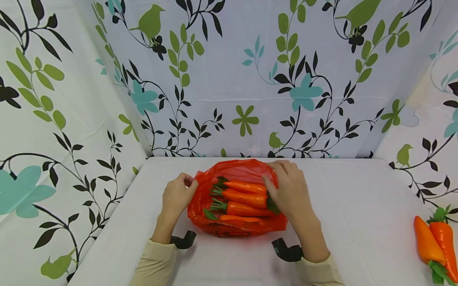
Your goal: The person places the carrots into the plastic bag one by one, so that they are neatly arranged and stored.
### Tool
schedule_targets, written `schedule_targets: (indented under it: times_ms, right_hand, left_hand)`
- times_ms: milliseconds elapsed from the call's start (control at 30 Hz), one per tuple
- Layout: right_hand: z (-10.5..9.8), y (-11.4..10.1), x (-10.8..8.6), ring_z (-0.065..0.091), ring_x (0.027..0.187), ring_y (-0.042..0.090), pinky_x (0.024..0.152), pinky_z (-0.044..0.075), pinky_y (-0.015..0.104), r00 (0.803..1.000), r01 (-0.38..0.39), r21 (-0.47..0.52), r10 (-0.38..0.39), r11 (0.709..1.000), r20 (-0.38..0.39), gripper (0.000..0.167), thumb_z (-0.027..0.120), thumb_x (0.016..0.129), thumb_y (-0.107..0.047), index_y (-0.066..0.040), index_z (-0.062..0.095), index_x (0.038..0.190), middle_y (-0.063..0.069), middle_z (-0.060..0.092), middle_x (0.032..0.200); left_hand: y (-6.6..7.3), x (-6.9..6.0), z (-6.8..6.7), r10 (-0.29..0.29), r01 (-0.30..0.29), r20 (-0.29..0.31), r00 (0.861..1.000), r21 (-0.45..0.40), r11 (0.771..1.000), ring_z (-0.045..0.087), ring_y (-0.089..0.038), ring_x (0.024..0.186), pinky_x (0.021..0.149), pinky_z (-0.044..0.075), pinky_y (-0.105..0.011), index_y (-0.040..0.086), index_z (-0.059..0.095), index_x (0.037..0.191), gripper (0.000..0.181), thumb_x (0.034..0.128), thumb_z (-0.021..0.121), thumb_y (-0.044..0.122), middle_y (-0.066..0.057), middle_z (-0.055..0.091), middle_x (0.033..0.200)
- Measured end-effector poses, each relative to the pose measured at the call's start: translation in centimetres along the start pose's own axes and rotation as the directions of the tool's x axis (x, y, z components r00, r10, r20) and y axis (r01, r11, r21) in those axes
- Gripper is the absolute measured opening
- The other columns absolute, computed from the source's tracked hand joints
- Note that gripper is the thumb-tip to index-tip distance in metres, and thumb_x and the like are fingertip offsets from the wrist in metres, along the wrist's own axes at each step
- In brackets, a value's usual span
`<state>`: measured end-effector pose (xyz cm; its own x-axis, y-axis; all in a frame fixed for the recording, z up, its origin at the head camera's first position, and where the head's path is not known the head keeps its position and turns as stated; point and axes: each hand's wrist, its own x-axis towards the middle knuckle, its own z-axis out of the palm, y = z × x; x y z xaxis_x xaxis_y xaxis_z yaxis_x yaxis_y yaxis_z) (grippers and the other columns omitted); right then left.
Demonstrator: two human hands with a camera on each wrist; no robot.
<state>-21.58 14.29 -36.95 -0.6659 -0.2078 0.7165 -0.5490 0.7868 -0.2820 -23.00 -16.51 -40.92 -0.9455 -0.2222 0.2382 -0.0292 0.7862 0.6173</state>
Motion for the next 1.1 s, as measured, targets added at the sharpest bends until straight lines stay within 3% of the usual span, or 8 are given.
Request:
schedule_targets:
  times_ms: [1100]
  right_hand:
    - [-3.1,0.7,-0.1,0.056,0.113,0.039,0.096,0.049,0.061,0.995,-0.068,-0.024,0.066,0.997,-0.077,0.038,0.078,0.081,-0.005,0.001,0.067,0.117,0.021,0.066,0.116]
  left_hand:
    - [0.1,-0.1,0.0,-0.004,0.004,0.011,1.000,-0.009,1.000,0.059,-0.020,0.065,0.061,0.051,-0.034,0.009,0.065,0.096,0.022,0.0935,0.057,0.030,-0.007,0.070,0.082]
